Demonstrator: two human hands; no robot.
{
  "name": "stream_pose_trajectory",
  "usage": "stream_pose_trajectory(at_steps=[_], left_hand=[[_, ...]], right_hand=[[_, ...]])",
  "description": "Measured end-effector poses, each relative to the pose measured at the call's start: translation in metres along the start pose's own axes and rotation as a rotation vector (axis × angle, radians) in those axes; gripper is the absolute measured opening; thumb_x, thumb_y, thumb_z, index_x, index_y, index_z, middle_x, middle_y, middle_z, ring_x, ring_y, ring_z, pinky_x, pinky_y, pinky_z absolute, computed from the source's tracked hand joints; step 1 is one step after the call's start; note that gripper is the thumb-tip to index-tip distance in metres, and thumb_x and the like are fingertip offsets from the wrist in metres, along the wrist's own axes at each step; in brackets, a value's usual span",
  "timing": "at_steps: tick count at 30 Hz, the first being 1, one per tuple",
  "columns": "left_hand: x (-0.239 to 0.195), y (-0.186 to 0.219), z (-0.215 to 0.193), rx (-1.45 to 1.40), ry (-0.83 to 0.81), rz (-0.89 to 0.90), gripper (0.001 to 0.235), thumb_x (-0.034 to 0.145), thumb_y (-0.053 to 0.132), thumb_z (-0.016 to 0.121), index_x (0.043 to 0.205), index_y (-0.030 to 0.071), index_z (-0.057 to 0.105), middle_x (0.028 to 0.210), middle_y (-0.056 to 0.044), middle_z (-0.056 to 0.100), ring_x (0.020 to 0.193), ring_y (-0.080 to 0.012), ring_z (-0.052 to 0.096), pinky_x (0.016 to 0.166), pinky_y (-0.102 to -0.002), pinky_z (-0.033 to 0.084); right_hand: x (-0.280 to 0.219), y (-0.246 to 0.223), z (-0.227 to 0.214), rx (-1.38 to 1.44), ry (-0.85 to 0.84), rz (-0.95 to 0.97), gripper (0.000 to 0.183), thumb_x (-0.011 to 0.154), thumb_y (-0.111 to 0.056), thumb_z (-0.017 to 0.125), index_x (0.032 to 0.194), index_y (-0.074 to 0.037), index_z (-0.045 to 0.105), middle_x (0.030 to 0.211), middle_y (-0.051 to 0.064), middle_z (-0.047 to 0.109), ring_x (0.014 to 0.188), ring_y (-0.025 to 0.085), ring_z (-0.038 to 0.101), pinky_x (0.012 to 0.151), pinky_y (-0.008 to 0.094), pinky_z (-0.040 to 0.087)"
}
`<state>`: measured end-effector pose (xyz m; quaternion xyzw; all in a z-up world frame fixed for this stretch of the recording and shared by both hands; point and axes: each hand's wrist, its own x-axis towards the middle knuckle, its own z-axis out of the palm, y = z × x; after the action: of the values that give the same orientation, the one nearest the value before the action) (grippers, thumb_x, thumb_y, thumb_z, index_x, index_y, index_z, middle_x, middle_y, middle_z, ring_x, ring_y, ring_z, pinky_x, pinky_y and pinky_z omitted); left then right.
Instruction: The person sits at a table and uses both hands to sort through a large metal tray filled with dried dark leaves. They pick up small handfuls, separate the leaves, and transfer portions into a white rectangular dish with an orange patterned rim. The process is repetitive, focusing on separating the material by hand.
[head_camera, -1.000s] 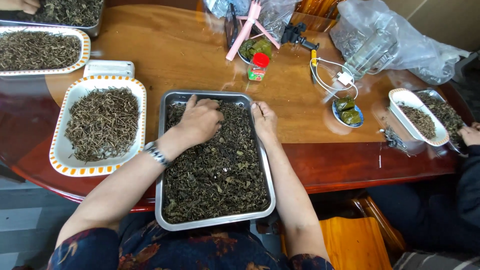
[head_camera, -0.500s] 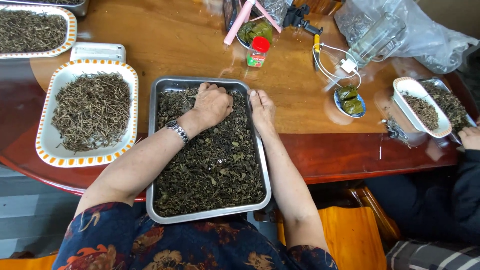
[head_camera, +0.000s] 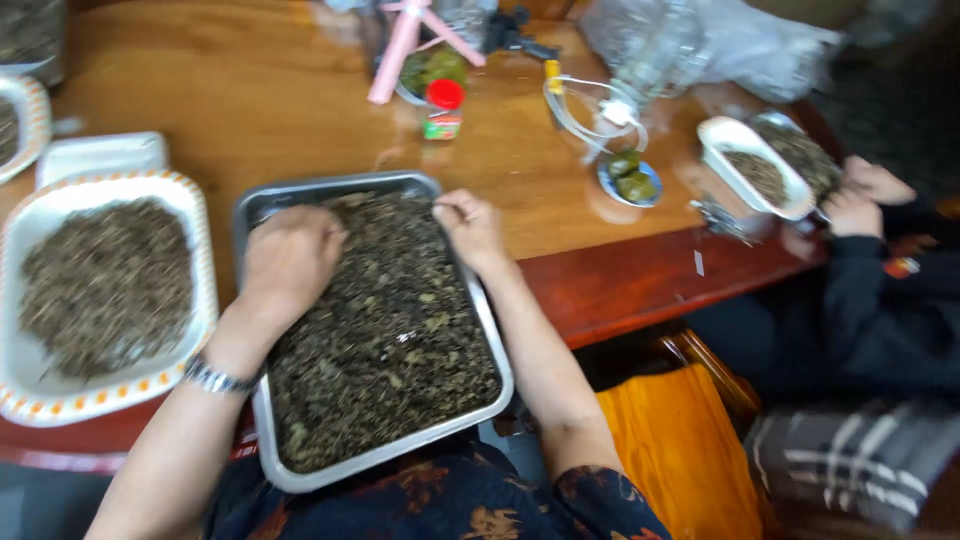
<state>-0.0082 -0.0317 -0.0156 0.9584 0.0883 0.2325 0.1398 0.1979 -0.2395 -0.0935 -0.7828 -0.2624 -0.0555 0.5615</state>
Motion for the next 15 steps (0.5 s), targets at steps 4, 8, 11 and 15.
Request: stream_pose_trajectory(at_steps=[4, 8, 11, 15], left_hand=[[-0.007, -0.018, 0.013, 0.119, -0.122, -0.028, 0.019, 0.095, 0.032, 0.068, 0.11, 0.023, 0.075, 0.118, -0.009, 0.069, 0.114, -0.0345, 0.067, 0.092, -0.045, 0.057], [-0.002, -0.004, -0.01, 0.139, -0.226, 0.007, 0.037, 0.092, 0.035, 0.064, 0.123, 0.017, 0.073, 0.13, -0.014, 0.067, 0.119, -0.0434, 0.059, 0.094, -0.056, 0.054], [0.005, 0.008, -0.019, 0.207, -0.415, -0.061, 0.037, 0.094, 0.045, 0.06, 0.121, 0.024, 0.074, 0.131, -0.013, 0.066, 0.129, -0.0415, 0.055, 0.101, -0.059, 0.05], [0.007, 0.017, -0.025, 0.215, -0.508, -0.046, 0.046, 0.087, 0.05, 0.067, 0.127, 0.028, 0.07, 0.132, -0.013, 0.064, 0.133, -0.04, 0.053, 0.106, -0.059, 0.045]], right_hand=[[-0.019, -0.065, -0.031, -0.262, 0.019, -0.156, 0.011, 0.086, -0.019, 0.076, 0.097, -0.023, 0.077, 0.09, 0.008, 0.074, 0.094, 0.032, 0.072, 0.084, 0.043, 0.059], [-0.029, -0.147, -0.045, -0.483, -0.448, -0.095, 0.021, 0.094, -0.024, 0.068, 0.112, -0.015, 0.072, 0.113, 0.005, 0.077, 0.099, 0.021, 0.075, 0.092, 0.038, 0.056], [-0.024, -0.183, -0.033, -0.629, -0.714, 0.0, 0.016, 0.096, -0.027, 0.064, 0.105, -0.014, 0.066, 0.101, 0.002, 0.069, 0.091, 0.017, 0.066, 0.083, 0.035, 0.053], [-0.02, -0.209, -0.009, -0.796, -0.987, 0.105, 0.052, 0.085, -0.041, 0.076, 0.121, -0.014, 0.051, 0.088, 0.0, 0.052, 0.071, 0.009, 0.047, 0.062, 0.023, 0.045]])
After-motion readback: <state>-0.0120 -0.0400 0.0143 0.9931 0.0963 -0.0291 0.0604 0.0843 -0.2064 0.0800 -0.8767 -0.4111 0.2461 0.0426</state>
